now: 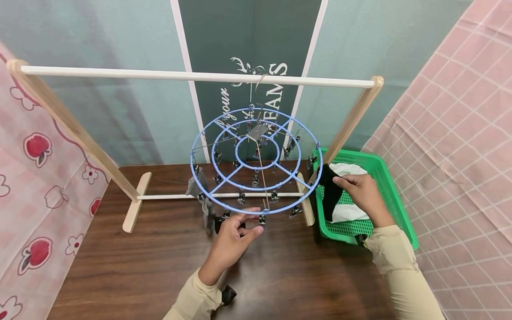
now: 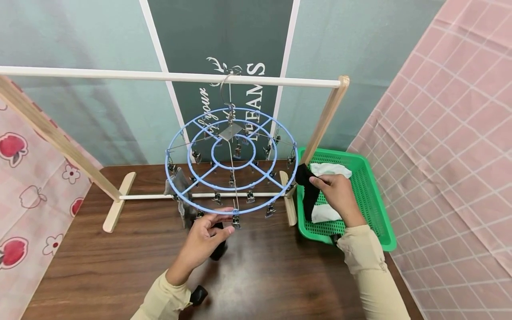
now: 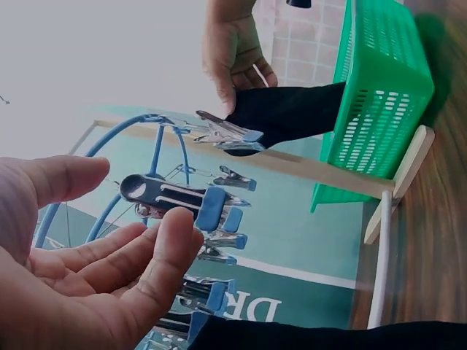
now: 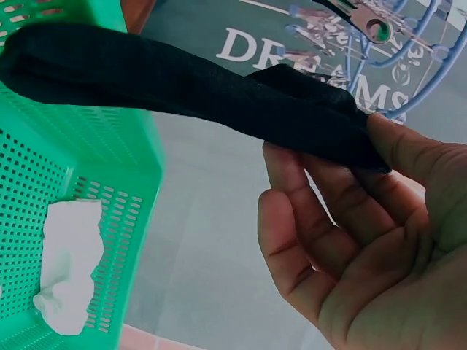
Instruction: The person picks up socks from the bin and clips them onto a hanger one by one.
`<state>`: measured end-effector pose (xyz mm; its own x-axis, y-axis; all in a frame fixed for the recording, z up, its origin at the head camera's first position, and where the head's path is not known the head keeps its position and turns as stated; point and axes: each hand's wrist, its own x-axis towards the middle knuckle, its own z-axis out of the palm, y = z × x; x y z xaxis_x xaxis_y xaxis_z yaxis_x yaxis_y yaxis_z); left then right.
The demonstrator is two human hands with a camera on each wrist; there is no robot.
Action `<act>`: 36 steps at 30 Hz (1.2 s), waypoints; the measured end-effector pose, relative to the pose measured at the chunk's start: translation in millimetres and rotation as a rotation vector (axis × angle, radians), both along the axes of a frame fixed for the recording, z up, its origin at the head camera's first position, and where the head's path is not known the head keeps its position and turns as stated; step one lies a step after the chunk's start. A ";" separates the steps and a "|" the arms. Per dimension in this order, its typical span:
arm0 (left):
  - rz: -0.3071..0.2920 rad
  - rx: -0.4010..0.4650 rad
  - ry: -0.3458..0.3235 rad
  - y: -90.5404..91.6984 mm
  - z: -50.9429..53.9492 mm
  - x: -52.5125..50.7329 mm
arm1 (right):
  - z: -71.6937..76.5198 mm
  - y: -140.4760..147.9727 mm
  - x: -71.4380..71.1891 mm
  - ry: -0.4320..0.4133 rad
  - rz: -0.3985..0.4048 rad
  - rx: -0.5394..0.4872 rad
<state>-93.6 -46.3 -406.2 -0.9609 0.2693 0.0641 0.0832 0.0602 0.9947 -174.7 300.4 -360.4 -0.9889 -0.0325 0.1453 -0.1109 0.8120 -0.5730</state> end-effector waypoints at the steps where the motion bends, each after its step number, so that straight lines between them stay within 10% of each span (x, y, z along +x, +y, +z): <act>1: -0.003 0.007 -0.006 1.0 -0.3 -0.3 | 0.5 -0.1 0.8 0.003 0.002 -0.003; 23: 0.000 0.112 -0.008 7.5 -4.3 -1.9 | 15.1 -2.7 22.4 0.075 -0.086 -0.306; 36: -0.014 0.106 0.021 5.0 -3.2 -1.1 | 24.3 -20.1 50.4 0.086 0.036 -0.304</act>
